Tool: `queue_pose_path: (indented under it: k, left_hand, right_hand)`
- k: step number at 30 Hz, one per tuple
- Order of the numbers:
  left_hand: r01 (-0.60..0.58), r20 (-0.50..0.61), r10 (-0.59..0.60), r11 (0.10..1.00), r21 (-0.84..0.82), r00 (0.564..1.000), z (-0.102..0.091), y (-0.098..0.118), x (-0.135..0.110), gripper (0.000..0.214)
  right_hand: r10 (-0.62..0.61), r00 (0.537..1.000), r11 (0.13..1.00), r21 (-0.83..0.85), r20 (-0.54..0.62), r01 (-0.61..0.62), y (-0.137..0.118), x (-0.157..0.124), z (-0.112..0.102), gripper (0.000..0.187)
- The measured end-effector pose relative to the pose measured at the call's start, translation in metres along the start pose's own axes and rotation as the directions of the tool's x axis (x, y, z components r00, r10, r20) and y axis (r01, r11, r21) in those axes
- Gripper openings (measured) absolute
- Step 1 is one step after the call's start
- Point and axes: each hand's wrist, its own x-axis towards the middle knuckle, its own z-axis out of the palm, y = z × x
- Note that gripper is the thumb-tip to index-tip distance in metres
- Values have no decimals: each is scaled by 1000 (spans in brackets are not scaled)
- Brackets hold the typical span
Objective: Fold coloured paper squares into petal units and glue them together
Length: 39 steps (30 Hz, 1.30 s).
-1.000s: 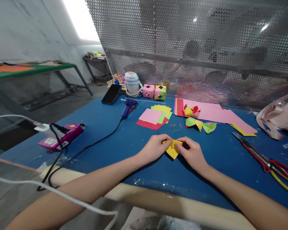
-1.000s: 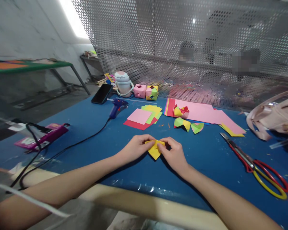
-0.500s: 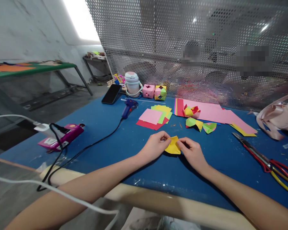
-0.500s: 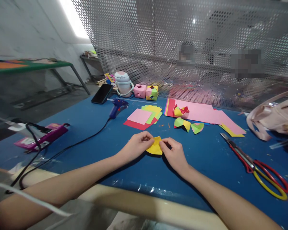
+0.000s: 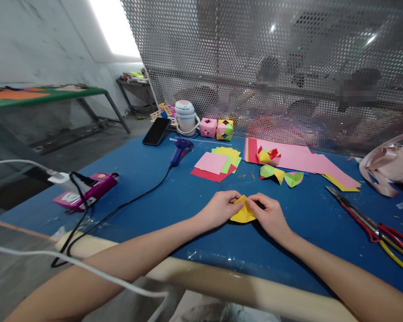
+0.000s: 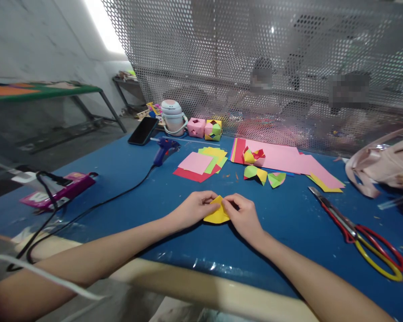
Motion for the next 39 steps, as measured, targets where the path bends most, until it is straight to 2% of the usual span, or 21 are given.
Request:
queue_pose_path:
  k: [3, 6, 9, 13, 16, 20, 25, 31, 35, 39]
  left_hand:
    - [6, -64, -6, 1000, -10, 998, 0, 1, 1, 12]
    - [3, -137, -17, 995, -102, 990, 0, 1, 3, 7]
    - [0, -133, -20, 989, -149, 991, 0, 1, 3, 6]
    - [-8, -87, 4, 999, -42, 996, -1, 3, 2, 7]
    - [-17, -144, 25, 998, 52, 989, -2, 4, 2, 11]
    - [-17, -194, 25, 999, 41, 981, -3, 2, 3, 10]
    - [-12, -182, 27, 996, 83, 983, -1, 2, 2, 6]
    - [-6, -168, 31, 989, 145, 985, -1, 3, 1, 4]
    - [-62, -104, 79, 986, 155, 991, -1, 5, 0, 15]
    - [-85, -108, 109, 974, 210, 988, -3, 6, -2, 20]
  right_hand:
    - [31, 999, 1000, -5, 12, -31, -1, 0, 0, 21]
    - [52, 999, 998, -48, 2, -52, 0, 1, 1, 22]
    - [40, 999, 995, -85, -18, -41, 2, 0, 2, 23]
    - [53, 999, 995, -81, 3, -52, 1, 0, 2, 24]
    - [61, 998, 997, -49, 15, -61, -1, 0, 1, 24]
    - [67, 998, 995, -69, -23, -68, -1, 0, 1, 23]
    - [76, 997, 992, -97, -31, -78, 1, 0, 2, 28]
    - [67, 998, 995, -67, -18, -68, 2, 0, 2, 21]
    - [44, 999, 995, -84, -16, -46, 2, 0, 3, 23]
    - [24, 1000, 998, -66, -12, -24, -1, 0, 2, 22]
